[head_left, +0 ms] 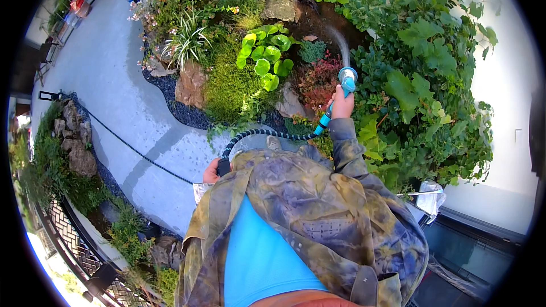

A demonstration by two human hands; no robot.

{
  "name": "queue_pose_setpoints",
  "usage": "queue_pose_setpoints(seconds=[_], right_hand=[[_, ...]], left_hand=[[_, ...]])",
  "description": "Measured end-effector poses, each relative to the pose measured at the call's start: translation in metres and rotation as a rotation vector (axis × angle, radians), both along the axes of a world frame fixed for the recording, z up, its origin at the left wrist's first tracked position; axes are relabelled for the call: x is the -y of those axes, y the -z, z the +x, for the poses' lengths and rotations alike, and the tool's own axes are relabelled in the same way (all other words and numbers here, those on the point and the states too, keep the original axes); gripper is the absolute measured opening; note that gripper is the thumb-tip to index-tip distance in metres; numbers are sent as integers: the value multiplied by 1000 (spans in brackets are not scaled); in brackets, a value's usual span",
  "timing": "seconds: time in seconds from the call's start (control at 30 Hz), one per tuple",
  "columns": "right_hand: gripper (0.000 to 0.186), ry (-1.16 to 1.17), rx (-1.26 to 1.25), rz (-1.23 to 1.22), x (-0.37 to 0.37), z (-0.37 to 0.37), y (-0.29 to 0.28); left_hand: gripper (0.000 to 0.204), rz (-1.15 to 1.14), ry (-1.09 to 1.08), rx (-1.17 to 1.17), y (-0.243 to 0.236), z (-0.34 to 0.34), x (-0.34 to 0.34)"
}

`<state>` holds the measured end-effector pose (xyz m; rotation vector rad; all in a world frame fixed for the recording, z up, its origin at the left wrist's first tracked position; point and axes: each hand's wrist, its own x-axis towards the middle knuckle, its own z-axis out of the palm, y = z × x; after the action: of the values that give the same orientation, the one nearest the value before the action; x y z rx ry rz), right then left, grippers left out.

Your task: The person uses a hose with a spray nozzle to water various plants and shrubs in a garden bed. They move along a paved path, directing the water stream onto different sections of the garden, including ground cover, small bushes, and larger leafy plants.

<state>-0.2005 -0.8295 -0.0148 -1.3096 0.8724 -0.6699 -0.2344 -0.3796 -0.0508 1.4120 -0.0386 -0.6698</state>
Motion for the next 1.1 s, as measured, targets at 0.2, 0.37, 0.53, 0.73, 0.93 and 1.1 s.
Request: queue_pose_setpoints(seconds=[0.2,0.37,0.53,0.73,0.93,1.1], right_hand=[[20,-132,-113,43,-13,-2,-4],[21,-245,-281,132,-7,-12,-6],[22,-107,-153,5,-20,-5,8],[22,-278,-217,132,-18,-8,8],[22,-346,-307,212,-21,-18,13],[22,-396,-411,212,-30,-17,26]], left_hand=[[33,37,-6,32,6,-7,-6],[35,-7,55,89,13,-1,-15],[36,136,-20,72,-6,-3,0],[36,47,-87,-11,-1,-11,-8],[37,91,-2,29,-11,-3,-10],[27,94,24,25,-4,-12,-18]])
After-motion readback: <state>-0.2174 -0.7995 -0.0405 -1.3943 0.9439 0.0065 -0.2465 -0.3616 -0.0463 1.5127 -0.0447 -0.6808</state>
